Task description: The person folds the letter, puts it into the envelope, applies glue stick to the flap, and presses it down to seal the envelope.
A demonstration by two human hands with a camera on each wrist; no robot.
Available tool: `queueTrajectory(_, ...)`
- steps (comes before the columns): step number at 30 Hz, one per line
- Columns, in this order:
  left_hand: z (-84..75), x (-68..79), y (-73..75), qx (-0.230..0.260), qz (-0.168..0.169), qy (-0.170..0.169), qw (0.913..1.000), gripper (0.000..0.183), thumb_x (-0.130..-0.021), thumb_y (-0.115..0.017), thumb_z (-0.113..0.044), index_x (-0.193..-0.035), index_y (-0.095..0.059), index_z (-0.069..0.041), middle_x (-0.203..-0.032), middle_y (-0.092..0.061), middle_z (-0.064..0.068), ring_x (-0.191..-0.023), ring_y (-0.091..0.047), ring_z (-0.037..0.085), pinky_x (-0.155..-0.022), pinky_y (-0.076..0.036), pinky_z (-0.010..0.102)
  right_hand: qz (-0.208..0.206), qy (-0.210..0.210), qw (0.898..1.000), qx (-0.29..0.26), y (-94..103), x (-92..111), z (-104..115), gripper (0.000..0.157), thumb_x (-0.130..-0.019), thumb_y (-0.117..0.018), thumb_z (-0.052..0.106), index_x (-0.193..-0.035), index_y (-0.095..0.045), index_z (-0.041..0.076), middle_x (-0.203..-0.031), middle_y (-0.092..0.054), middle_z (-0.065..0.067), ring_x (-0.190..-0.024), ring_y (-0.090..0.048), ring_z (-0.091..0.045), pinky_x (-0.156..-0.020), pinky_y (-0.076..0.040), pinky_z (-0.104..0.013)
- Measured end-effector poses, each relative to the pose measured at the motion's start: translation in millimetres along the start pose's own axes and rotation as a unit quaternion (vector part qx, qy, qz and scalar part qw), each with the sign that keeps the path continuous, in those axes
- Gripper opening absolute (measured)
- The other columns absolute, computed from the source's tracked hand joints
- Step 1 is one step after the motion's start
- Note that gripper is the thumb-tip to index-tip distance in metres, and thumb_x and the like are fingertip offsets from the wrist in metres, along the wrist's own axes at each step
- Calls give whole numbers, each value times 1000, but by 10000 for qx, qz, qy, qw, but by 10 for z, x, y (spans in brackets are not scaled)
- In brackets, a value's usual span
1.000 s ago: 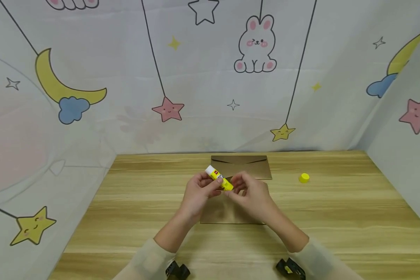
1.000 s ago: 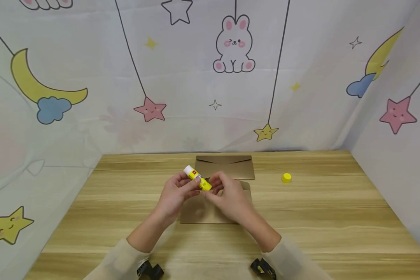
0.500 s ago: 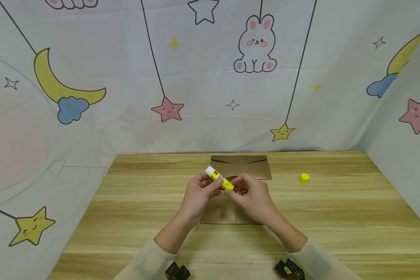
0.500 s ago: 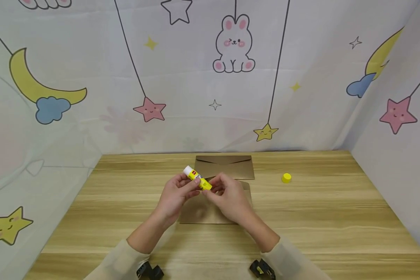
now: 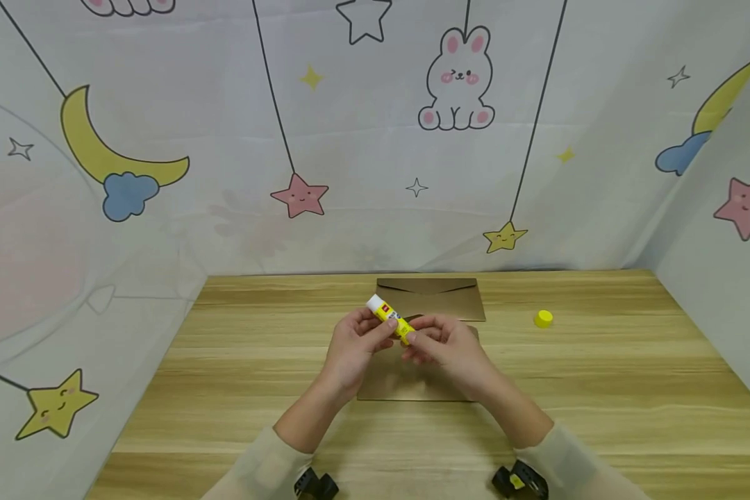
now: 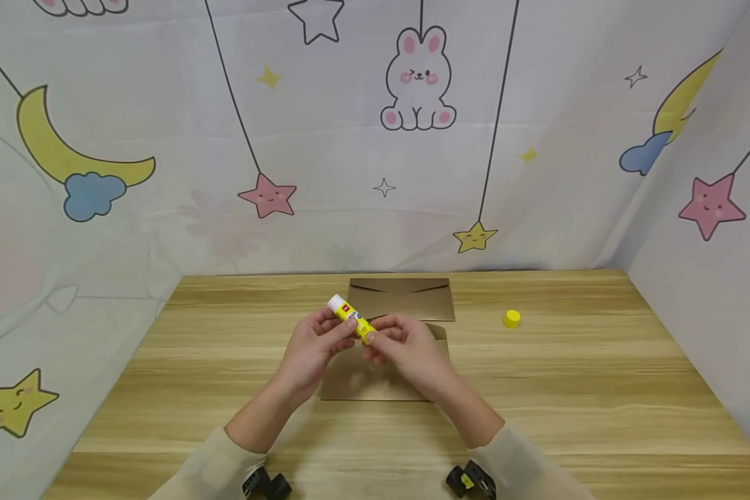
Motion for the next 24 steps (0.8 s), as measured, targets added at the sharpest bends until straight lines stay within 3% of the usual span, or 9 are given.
queueTrajectory(2,-1,3,1,2,-64,-15,10000,40,-100,-75,-11,-129,-58,10,-119,-68,19,-102,-67,20,-88,-59,31,-232,385,9969,642,-27,19,25,35,-97,-81,15,-121,-63,-2,-106,-74,-19,-92,-74,-23,-79,-63,-32)
queueTrajectory(5,-6,14,-2,-34,-121,-54,9999,40,-101,-75,-13,-129,-58,9,-119,-68,19,-102,-67,20,-88,-59,32,-646,983,9802,1594,-60,51,59,34,-91,-87,13,-113,-64,3,-98,-74,-7,-88,-72,-19,-75,-62,-28)
queueTrajectory(9,-3,10,-10,-24,-143,-54,9999,38,-101,-75,-12,-128,-59,9,-118,-69,19,-102,-68,20,-88,-59,32,-899,1357,9660,2007,-67,61,54,28,-89,-88,6,-106,-65,5,-90,-74,-3,-81,-71,-17,-70,-61,-27)
queueTrajectory(12,-2,2,-14,-2,-138,-63,9999,36,-100,-75,-10,-127,-59,9,-117,-70,18,-101,-68,20,-87,-59,31,-730,1140,9786,1547,-48,47,37,24,-92,-85,6,-107,-67,2,-92,-75,-8,-82,-74,-22,-72,-63,-31)
queueTrajectory(15,-3,2,-16,-7,-104,-85,9999,35,-100,-74,-9,-126,-60,9,-116,-70,18,-100,-69,19,-87,-59,31,-298,440,9972,527,-17,17,3,23,-97,-78,9,-113,-66,-2,-99,-75,-21,-85,-76,-29,-77,-64,-38)
queueTrajectory(19,-3,3,-14,-52,-46,-112,9999,34,-100,-74,-8,-126,-60,9,-116,-70,19,-98,-69,20,-87,-59,31,146,-449,9963,-721,14,-13,-51,28,-103,-70,11,-122,-61,-8,-108,-73,-27,-86,-76,-26,-80,-62,-36)
queueTrajectory(22,-1,2,-12,-57,-63,-108,9999,35,-100,-74,-9,-127,-60,9,-117,-70,19,-99,-68,20,-87,-59,31,135,-409,9973,-590,7,-9,-41,31,-102,-71,11,-124,-60,-9,-109,-72,-25,-89,-76,-25,-82,-62,-36)
queueTrajectory(24,6,-4,-9,-48,-105,-93,9999,35,-100,-74,-8,-127,-60,9,-116,-70,18,-99,-68,19,-87,-59,31,-69,-89,9999,55,-12,5,-7,32,-99,-77,12,-122,-61,-5,-107,-72,-22,-90,-75,-26,-81,-63,-35)
Point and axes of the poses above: each hand's wrist, its own x-axis away from the middle knuckle, its own y-axis out of the back of the hand, z = x × y, the point moved 2 cm from there along -x, towards the middle knuckle
